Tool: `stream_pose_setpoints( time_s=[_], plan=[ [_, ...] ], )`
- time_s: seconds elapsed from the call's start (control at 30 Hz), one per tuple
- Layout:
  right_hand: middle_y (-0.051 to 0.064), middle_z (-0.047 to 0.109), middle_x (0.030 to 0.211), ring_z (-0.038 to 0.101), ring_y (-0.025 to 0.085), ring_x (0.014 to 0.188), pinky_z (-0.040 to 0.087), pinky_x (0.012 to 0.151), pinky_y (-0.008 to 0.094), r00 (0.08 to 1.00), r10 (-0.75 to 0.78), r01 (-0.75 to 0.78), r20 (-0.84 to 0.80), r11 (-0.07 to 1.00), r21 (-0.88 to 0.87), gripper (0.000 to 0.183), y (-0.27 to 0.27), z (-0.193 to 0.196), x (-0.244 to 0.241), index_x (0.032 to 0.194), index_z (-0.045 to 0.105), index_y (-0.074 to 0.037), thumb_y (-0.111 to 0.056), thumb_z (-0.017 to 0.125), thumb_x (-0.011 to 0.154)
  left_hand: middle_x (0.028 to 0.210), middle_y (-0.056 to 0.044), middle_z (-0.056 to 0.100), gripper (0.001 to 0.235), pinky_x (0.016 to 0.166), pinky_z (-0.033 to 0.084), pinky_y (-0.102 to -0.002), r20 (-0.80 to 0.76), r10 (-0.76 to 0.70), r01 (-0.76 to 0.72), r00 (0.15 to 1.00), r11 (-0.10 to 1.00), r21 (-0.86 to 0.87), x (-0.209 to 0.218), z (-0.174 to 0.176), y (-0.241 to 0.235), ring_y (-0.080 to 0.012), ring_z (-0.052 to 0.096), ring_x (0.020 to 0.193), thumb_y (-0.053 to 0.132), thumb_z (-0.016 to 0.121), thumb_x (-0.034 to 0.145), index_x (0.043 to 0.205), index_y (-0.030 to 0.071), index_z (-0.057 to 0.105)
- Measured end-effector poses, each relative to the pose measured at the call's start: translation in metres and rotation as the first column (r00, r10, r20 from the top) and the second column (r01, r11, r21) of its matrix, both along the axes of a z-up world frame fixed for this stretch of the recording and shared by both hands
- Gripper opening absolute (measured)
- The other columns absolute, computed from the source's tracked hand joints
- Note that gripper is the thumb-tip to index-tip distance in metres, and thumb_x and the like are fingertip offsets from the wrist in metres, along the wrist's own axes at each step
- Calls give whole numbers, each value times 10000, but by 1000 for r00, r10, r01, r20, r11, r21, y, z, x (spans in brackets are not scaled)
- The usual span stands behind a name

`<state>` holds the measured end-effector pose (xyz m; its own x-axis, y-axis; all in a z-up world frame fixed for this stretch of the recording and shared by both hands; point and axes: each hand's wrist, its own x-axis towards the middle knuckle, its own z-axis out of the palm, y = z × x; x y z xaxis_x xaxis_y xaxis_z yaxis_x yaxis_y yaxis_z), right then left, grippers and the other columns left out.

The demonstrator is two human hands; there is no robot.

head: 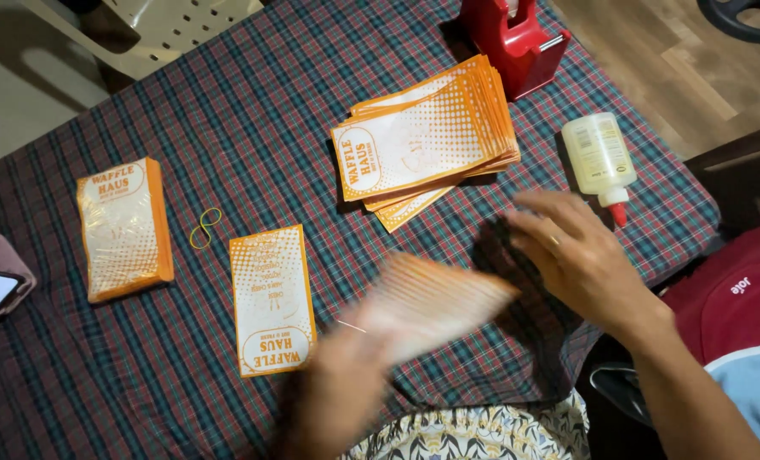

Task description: Applying liquid glue to the edges of paper bags and folding them to seal.

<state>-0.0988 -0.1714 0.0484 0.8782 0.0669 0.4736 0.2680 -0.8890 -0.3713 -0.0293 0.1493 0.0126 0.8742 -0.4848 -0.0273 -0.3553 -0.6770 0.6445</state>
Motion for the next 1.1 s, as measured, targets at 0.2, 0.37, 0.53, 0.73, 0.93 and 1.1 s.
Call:
stream_pose_setpoints(
  time_s=[0.2,0.37,0.53,0.73,0.93,1.1],
  plan=[
    [169,505,1582,322,418,1539,295,1251,541,989,-138,113,-48,932,-345,533,-2,-23,71,1487,537,-74,-223,656,990,1088,-165,768,506,822,568,-369,-32,413,-414,910,903,-116,107,32,60,-236,748,941,203,726,913,1366,40,569],
    [238,452,1581,264,441,1533,160,1269,567,983,-137,60,-125,872,-486,610,0,-47,104,1551,402,19,-98,458,955,1252,-303,579,866,885,479,-595,392,251,-400,885,840,366,101,1,74,-507,578,1078,310,804,823,1520,-18,409],
    [277,656,1356,602,445,1318,353,1222,564,998,-64,57,9,817,-573,376,8,-38,103,1339,600,77,-135,491,1047,1313,-235,546,737,945,481,-560,582,159,-326,797,925,194,88,12,53,-433,579,1144,244,868,802,1416,-53,589],
    [203,759,1159,717,381,1157,552,1005,476,989,-3,72,146,879,-472,183,15,-24,80,1112,694,42,-72,573,1037,1178,-218,682,361,886,610,-437,701,47,1,712,998,-67,74,42,-7,-346,683,1051,50,857,886,1177,-85,690],
    [164,737,903,734,299,863,570,789,401,931,32,94,364,942,-323,185,17,-21,84,923,643,37,66,515,1053,1085,-206,717,245,868,574,-432,738,-135,283,661,956,-79,63,51,-65,-322,679,995,46,804,922,1112,-81,714],
    [127,622,854,685,328,845,555,785,443,906,29,103,422,952,-287,431,24,-21,68,918,693,-41,-166,328,1109,1104,-197,694,342,922,527,-510,832,-99,339,546,934,-111,63,17,-88,-398,689,1040,256,724,972,1170,-22,721]
  ],
)
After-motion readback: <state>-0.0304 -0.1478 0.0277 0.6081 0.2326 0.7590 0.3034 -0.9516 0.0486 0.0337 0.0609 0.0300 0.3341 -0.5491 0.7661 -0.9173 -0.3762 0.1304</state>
